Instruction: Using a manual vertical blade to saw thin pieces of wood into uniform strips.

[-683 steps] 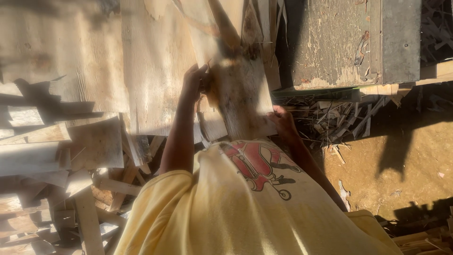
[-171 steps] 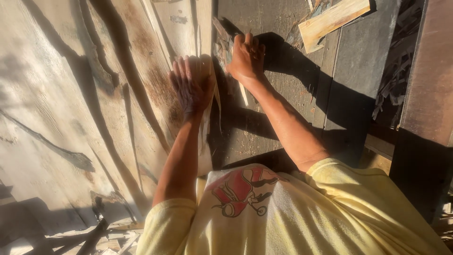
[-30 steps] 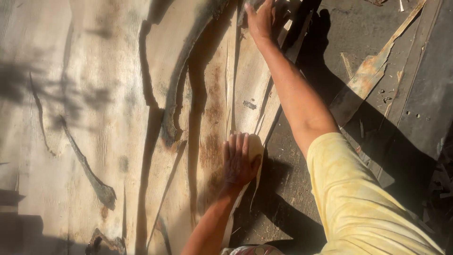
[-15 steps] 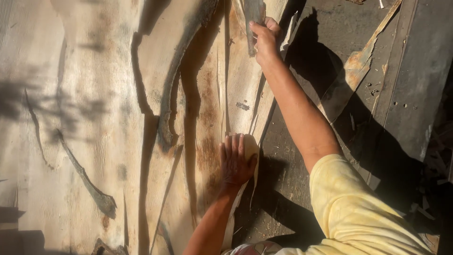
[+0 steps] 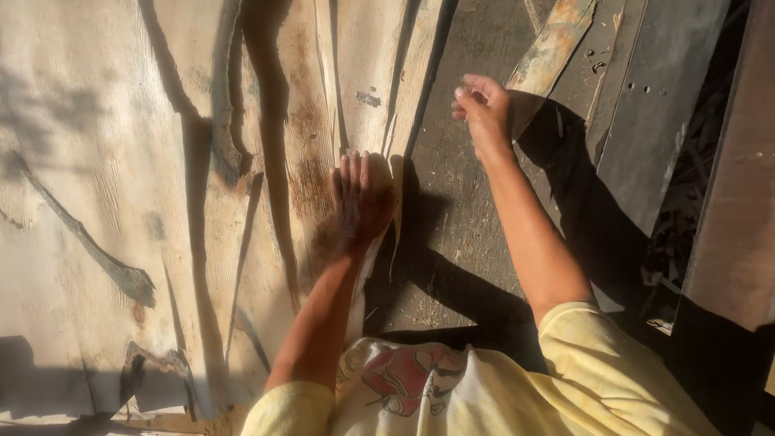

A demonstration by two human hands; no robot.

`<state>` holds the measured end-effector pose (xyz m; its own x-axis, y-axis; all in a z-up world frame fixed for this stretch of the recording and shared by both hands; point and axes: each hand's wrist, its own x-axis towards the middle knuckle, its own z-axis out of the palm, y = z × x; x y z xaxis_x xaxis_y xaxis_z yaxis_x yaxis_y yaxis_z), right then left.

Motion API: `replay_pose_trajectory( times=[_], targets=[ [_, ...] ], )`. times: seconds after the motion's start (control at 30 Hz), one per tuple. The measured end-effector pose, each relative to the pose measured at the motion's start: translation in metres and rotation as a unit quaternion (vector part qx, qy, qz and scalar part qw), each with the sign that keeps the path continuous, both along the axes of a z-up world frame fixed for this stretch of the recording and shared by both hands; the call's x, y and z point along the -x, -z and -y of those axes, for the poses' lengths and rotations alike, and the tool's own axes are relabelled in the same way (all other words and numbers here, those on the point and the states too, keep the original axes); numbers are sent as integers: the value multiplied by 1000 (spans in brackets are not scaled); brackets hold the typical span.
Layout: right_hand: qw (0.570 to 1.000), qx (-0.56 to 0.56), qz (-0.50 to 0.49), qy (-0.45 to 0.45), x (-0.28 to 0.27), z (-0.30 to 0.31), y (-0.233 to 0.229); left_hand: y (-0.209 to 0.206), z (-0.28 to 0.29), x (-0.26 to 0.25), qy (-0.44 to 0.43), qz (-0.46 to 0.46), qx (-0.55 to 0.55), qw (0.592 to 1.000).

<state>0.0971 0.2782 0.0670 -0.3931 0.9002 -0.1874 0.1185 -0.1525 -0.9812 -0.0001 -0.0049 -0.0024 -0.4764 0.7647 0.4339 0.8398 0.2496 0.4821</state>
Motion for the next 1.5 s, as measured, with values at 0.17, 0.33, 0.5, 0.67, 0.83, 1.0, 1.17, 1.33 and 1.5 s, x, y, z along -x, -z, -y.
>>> replay_pose_trajectory(
  times=[0.17, 0.33, 0.5, 0.67, 0.83, 1.0, 1.17, 1.33, 1.5],
  targets=[
    [960, -158, 224, -48, 34, 75, 31, 3, -2, 3, -15, 71, 10, 997],
    [807, -409, 414, 100, -38, 50, 23, -6, 17, 9, -44, 121, -27, 991],
    [808, -290, 498, 124, -74, 4, 43, -28, 35, -23, -12, 219, -77, 973],
    [840, -197, 456, 217, -70, -16, 58, -86, 114, -93, -4, 275, -84, 958],
    [786, -147, 576, 170, -60, -1, 54, -89, 169, -128, 74, 273, -62, 957],
    [770, -205, 589, 132, -49, 21, 37, -88, 223, -138, 116, 273, -38, 954],
    [746, -314, 584, 64, -98, -14, 78, -92, 248, -139, 65, 320, -43, 944],
    [927, -118, 327, 141, -162, 86, 22, -92, 226, -145, 99, 366, -47, 924],
    [972, 131, -151, 124, -224, 235, -17, -104, 166, -171, 119, 536, 49, 834]
  ],
)
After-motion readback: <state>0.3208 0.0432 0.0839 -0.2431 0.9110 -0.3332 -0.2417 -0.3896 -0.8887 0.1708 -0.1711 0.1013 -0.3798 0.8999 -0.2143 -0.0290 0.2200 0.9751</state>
